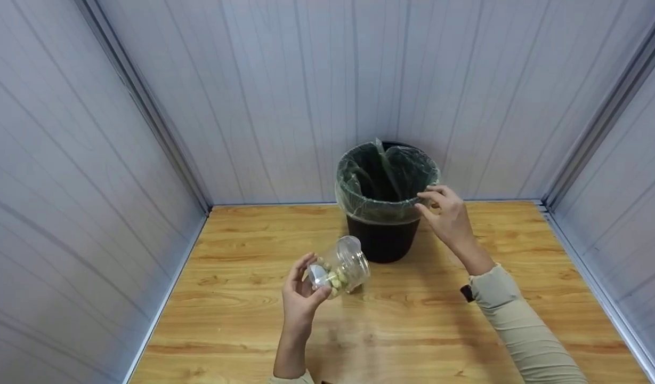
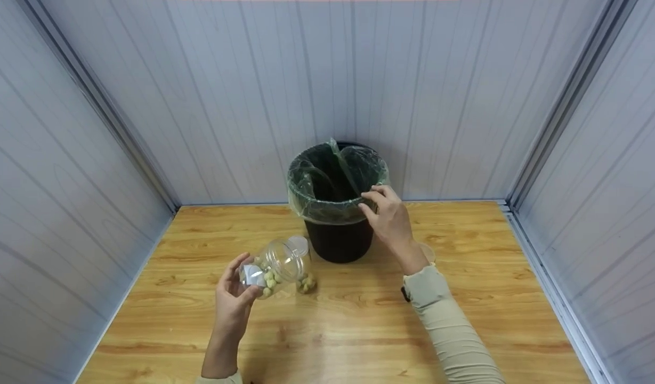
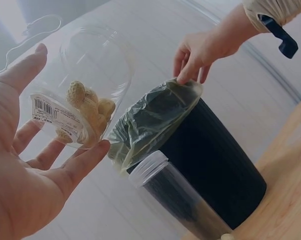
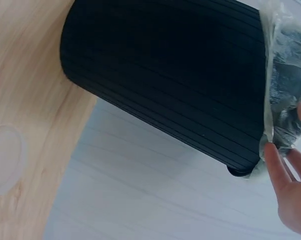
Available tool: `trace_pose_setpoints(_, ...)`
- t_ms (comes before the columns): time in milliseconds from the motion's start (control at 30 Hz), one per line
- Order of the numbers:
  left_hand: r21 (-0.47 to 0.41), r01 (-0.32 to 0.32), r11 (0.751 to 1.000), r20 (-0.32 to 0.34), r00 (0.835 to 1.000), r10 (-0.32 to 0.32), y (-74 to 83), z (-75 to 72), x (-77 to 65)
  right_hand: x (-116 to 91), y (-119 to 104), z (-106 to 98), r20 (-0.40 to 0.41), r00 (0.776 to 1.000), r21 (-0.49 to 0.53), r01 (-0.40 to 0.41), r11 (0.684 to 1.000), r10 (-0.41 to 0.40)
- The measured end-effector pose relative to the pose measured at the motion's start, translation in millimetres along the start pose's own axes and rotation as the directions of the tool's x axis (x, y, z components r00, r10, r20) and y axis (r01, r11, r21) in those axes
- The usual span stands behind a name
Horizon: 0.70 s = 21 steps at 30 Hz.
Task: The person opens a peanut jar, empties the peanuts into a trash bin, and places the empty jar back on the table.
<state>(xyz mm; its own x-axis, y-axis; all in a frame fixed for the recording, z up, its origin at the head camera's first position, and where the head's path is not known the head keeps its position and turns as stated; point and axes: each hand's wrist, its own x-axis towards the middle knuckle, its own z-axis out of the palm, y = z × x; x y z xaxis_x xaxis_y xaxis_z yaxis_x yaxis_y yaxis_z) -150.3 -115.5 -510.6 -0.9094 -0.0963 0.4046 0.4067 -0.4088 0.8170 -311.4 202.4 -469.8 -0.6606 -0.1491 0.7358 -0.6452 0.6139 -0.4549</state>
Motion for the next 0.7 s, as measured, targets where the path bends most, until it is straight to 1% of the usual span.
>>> trace_pose_setpoints(200,0.057,0.009,0.998,-0.054,0.999,-0.006,2.9,0.9,13.7,1,4,3,-0.025,0.997,-0.020,0.079,0.997,-0.079)
trace_pose_setpoints(333,0.078,0.010,0.997,-0.075,0.997,-0.004,5.7,1.1,26.7,1,7,4,-0.036,0.993,-0.026,0.108,0.994,-0.108)
trace_pose_setpoints(467,0.092,0.002,0.996,-0.071,0.997,0.005,10.4,5.1,43.5,1,9,4,-0.047,0.992,-0.025,0.116,0.993,-0.117)
trace_pose_setpoints(600,0.126,-0.001,0.992,-0.059,0.998,0.009,14.3,11.6,59.4,0,10,3,-0.046,0.991,-0.028,0.126,0.992,-0.128)
trace_pose_setpoints(700,0.140,-0.007,0.990,-0.037,0.999,0.012,18.1,17.6,70.5,0,11,2,-0.048,0.988,-0.031,0.143,0.989,-0.144)
